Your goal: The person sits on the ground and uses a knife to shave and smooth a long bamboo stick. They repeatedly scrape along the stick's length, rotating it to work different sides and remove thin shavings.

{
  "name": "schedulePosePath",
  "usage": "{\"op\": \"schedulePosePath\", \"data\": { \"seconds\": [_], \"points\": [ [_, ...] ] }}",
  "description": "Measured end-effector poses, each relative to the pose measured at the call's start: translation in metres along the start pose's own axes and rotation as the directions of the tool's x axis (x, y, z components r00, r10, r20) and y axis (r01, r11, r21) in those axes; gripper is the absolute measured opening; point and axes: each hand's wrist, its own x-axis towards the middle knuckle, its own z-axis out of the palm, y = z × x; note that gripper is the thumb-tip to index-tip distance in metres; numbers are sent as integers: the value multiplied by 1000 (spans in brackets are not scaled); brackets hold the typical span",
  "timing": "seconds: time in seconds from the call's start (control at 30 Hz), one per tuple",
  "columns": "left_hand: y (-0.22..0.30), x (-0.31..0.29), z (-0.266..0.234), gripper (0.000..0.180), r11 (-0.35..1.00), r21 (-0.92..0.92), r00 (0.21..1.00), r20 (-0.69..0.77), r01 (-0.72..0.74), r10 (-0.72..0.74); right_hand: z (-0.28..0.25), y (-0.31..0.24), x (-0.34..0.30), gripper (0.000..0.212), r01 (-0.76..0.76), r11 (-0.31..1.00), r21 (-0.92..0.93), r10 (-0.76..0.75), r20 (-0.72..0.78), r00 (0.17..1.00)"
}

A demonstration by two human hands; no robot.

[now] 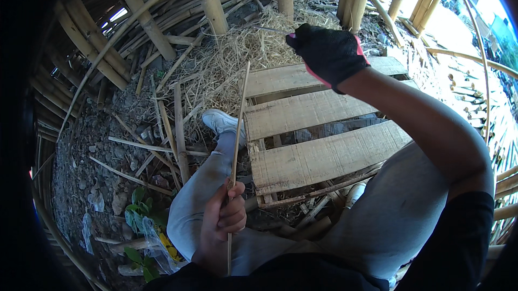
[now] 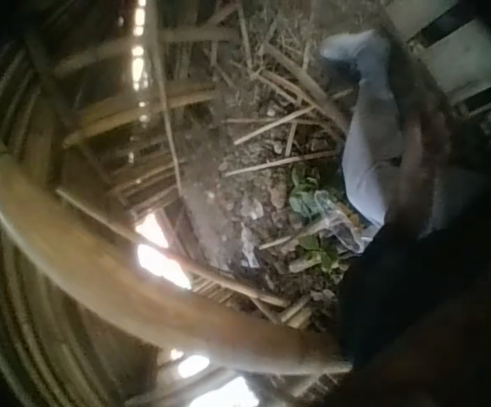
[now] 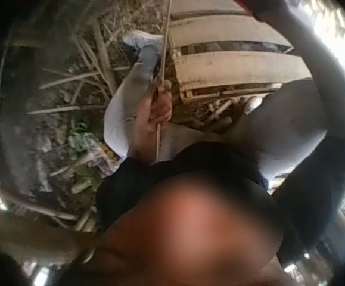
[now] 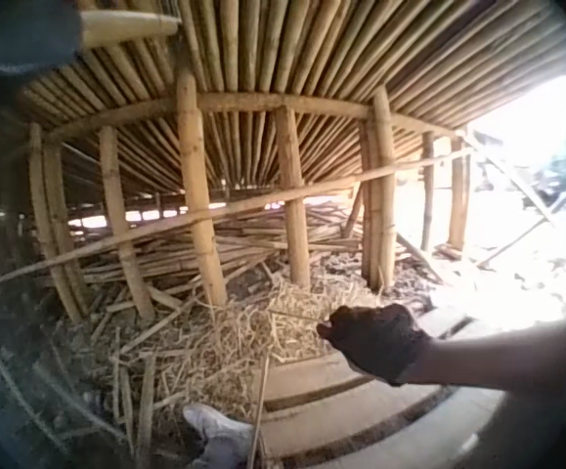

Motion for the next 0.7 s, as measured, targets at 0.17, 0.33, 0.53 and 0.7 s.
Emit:
{"op": "schedulePosePath", "data": {
  "seconds": [0.17, 0.33, 0.53, 0.7],
  "points": [
    [0, -4, -4, 36, 976, -215, 985, 161, -28, 64, -57, -95, -44, 26, 398, 868, 297, -451, 135, 882],
    [-10, -6, 7, 35, 956, -291, 940, 332, 27, 74, -55, -113, -65, 16, 349, 738, 577, -515, 149, 844],
    [-11, -7, 10, 36, 948, -317, 948, 311, 41, 63, -28, -95, -48, 14, 400, 777, 486, -533, 169, 829],
    [-11, -5, 10, 35, 939, -342, 970, 233, 14, 71, -7, -62, -24, 17, 409, 843, 349, -468, 104, 878]
  ]
}}
